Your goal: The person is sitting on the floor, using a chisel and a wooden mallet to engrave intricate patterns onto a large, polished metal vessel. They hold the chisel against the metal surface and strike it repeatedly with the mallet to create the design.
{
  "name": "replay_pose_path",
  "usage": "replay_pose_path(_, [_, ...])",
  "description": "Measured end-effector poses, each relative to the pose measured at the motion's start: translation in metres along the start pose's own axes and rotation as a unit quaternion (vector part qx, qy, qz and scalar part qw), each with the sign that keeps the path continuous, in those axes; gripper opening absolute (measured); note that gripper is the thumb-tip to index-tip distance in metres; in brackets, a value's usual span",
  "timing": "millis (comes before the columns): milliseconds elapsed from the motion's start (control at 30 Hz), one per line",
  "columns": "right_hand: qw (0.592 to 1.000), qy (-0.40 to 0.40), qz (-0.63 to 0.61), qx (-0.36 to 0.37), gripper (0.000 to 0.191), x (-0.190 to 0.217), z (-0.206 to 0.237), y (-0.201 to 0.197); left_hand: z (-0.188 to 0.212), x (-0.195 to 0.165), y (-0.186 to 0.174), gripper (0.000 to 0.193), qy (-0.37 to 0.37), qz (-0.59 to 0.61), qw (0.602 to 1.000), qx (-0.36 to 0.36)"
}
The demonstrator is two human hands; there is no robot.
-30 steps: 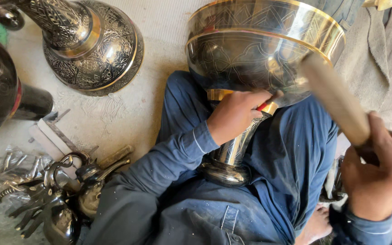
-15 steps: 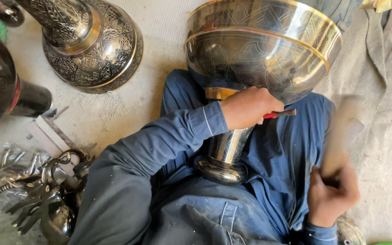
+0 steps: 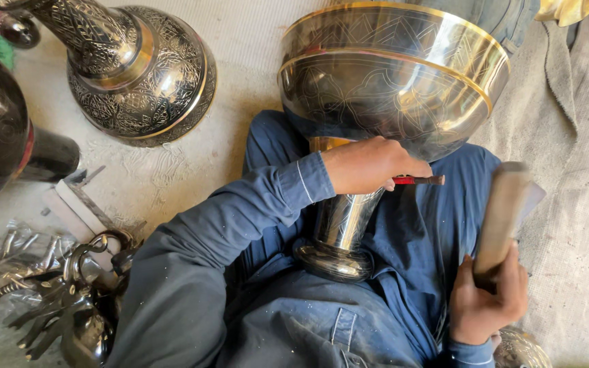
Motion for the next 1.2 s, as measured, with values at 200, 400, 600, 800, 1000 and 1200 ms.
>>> replay_pose_path(200, [0.999, -0.015, 0.004, -0.034, 0.060, 0.006, -0.001, -0.004, -0.004, 0.000, 0.009, 0.037, 0.002, -0.029, 0.999, 0.030])
replay_pose_path(400, [0.980, 0.126, -0.151, -0.001, 0.059, 0.007, -0.011, 0.002, 0.004, 0.002, 0.002, 0.038, -0.013, -0.033, 0.999, -0.003])
replay_pose_path(600, [0.992, 0.070, -0.102, 0.027, 0.059, 0.017, -0.038, 0.002, 0.016, 0.001, -0.007, 0.047, -0.038, 0.007, 0.996, -0.082])
replay_pose_path(800, [0.992, -0.091, 0.011, 0.086, 0.054, 0.043, -0.071, 0.005, 0.013, 0.001, -0.008, 0.047, -0.049, 0.016, 0.993, -0.106])
replay_pose_path(1000, [0.984, -0.119, 0.028, 0.133, 0.052, 0.065, -0.111, 0.004, 0.031, -0.005, -0.013, 0.047, -0.088, 0.027, 0.969, -0.230])
replay_pose_path(1200, [0.951, -0.230, 0.071, 0.192, 0.052, 0.099, -0.151, 0.006, 0.056, 0.004, -0.010, 0.044, -0.199, 0.080, 0.930, -0.299])
Point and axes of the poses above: each hand's wrist, its own z-axis away from the middle knuckle, its own y-axis out of the palm, x = y × z, the point moved 5 cm from there along -z, towards the middle knuckle, and after that the axes turned 11 degrees about -x, right-handed, at the moved point
